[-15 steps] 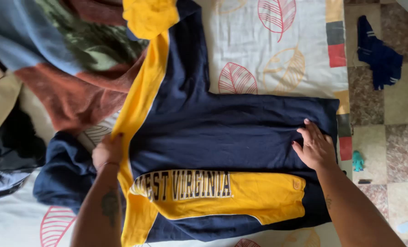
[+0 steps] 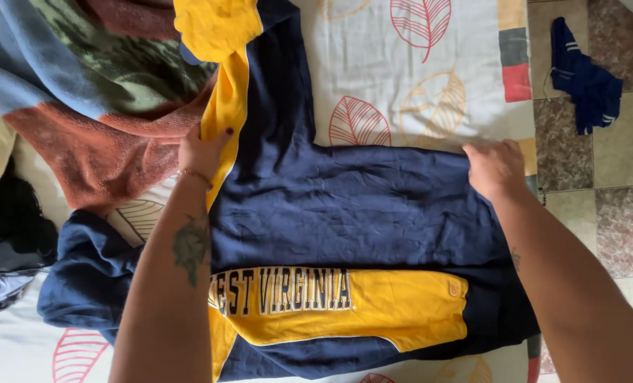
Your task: The recorder folds a sweatshirt and a pair of shorts on a bed and then places them into a dresser drawer.
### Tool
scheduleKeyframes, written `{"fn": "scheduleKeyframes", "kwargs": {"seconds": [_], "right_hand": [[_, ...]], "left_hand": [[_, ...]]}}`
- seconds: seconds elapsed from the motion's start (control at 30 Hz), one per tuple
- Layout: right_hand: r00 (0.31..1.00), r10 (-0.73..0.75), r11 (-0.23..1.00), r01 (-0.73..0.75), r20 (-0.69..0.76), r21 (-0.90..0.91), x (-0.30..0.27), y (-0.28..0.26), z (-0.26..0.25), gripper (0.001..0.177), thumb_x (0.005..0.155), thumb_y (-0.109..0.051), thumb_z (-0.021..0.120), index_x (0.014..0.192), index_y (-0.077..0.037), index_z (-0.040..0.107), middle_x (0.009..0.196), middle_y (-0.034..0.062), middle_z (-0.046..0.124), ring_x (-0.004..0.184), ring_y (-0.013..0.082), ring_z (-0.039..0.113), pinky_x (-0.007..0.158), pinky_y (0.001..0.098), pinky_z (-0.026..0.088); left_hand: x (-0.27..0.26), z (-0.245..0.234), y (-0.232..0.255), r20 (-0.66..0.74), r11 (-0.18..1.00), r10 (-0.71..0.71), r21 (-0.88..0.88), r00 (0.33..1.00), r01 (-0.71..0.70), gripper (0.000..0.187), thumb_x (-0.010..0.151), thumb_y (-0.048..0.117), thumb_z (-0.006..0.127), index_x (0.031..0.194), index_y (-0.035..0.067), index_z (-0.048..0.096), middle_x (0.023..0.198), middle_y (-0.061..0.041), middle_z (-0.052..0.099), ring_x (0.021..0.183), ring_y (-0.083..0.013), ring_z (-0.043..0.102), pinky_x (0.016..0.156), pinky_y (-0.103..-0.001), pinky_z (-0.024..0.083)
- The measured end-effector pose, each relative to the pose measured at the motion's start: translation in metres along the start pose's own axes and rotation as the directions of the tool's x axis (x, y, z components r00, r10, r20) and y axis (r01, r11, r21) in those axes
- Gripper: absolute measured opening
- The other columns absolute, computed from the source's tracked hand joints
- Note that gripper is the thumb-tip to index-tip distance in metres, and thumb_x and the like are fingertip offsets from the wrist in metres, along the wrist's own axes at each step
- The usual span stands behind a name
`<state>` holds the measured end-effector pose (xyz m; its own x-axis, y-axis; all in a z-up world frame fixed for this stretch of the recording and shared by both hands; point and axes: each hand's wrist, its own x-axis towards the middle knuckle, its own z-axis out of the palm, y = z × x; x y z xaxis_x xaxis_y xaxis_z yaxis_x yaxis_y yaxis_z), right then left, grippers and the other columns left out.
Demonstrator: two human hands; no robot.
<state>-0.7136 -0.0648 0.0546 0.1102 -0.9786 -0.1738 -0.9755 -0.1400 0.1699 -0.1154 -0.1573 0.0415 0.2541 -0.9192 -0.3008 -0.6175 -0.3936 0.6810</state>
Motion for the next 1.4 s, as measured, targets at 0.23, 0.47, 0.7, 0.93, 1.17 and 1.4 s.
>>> {"fn": "scheduleKeyframes", "kwargs": {"seconds": [0.23, 0.47, 0.7, 0.93, 1.17, 1.4], "right_hand": [[0.966, 0.254, 0.957, -0.243, -0.050, 0.160, -0.041, 0.031, -0.026, 0.023, 0.090, -0.020, 0.075, 0.111, -0.011, 0.073, 0.114, 0.0152, 0.066, 0.101, 0.0396, 0.066, 0.084, 0.0505, 0.053], [0.961, 0.139, 0.919, -0.035, -0.239, 0.393, -0.197, 0.018, -0.062, 0.027, 0.080, -0.005, 0.073, 0.106, -0.009, 0.068, 0.113, 0.0131, 0.065, 0.110, 0.0380, 0.062, 0.094, 0.0484, 0.052], [0.995, -0.026, 0.925, 0.059, -0.092, 0.376, -0.315, -0.035, -0.045, 0.045, 0.056, -0.007, 0.076, 0.100, -0.013, 0.074, 0.102, 0.0078, 0.067, 0.100, 0.0338, 0.061, 0.088, 0.0473, 0.050], [0.972, -0.124, 0.966, 0.164, -0.199, 0.201, -0.329, -0.040, -0.032, 0.027, 0.071, -0.005, 0.068, 0.095, -0.015, 0.076, 0.094, 0.0016, 0.064, 0.090, 0.0280, 0.061, 0.079, 0.0438, 0.050], [0.955, -0.061, 0.991, 0.093, -0.292, 0.097, -0.329, -0.027, -0.037, 0.035, 0.080, -0.009, 0.066, 0.112, -0.018, 0.076, 0.094, 0.0039, 0.058, 0.088, 0.0286, 0.058, 0.078, 0.0435, 0.050], [0.990, 0.012, 0.918, 0.044, -0.139, 0.393, -0.315, -0.090, -0.057, 0.063, 0.061, -0.023, 0.081, 0.121, -0.009, 0.068, 0.121, 0.0107, 0.064, 0.107, 0.0346, 0.061, 0.088, 0.0496, 0.049]], "left_hand": [[-0.045, -0.081, 0.017, -0.055, 0.895, -0.109, -0.440, 0.993, 0.073, 0.045, 0.102, 0.035, 0.062, 0.130, 0.000, 0.069, 0.113, -0.012, 0.075, 0.097, -0.0155, 0.069, 0.082, -0.030, 0.055], [-0.231, -0.172, -0.065, -0.115, 0.960, 0.112, -0.243, 0.987, -0.137, 0.037, 0.102, 0.030, 0.050, 0.126, 0.005, 0.064, 0.122, -0.009, 0.068, 0.115, -0.0208, 0.062, 0.099, -0.032, 0.049], [-0.340, -0.090, -0.221, 0.115, 0.940, -0.330, -0.047, 0.937, 0.337, 0.033, 0.086, 0.024, 0.084, 0.102, -0.004, 0.076, 0.093, -0.014, 0.076, 0.085, -0.0213, 0.066, 0.078, -0.035, 0.054], [-0.345, -0.086, -0.212, 0.053, 0.969, -0.237, 0.080, 0.970, 0.232, 0.039, 0.074, 0.020, 0.082, 0.106, 0.003, 0.069, 0.097, -0.012, 0.077, 0.087, -0.0231, 0.073, 0.078, -0.032, 0.056], [-0.380, -0.100, -0.208, 0.137, 0.873, -0.434, 0.311, 0.891, 0.377, 0.030, 0.077, 0.027, 0.076, 0.098, 0.006, 0.074, 0.090, -0.016, 0.080, 0.086, -0.0302, 0.077, 0.078, -0.041, 0.059], [-0.391, -0.018, -0.085, -0.325, 0.873, 0.281, 0.478, 0.903, -0.100, 0.038, 0.071, 0.022, 0.074, 0.109, 0.016, 0.073, 0.109, -0.010, 0.072, 0.103, -0.0352, 0.067, 0.092, -0.046, 0.052]]}}
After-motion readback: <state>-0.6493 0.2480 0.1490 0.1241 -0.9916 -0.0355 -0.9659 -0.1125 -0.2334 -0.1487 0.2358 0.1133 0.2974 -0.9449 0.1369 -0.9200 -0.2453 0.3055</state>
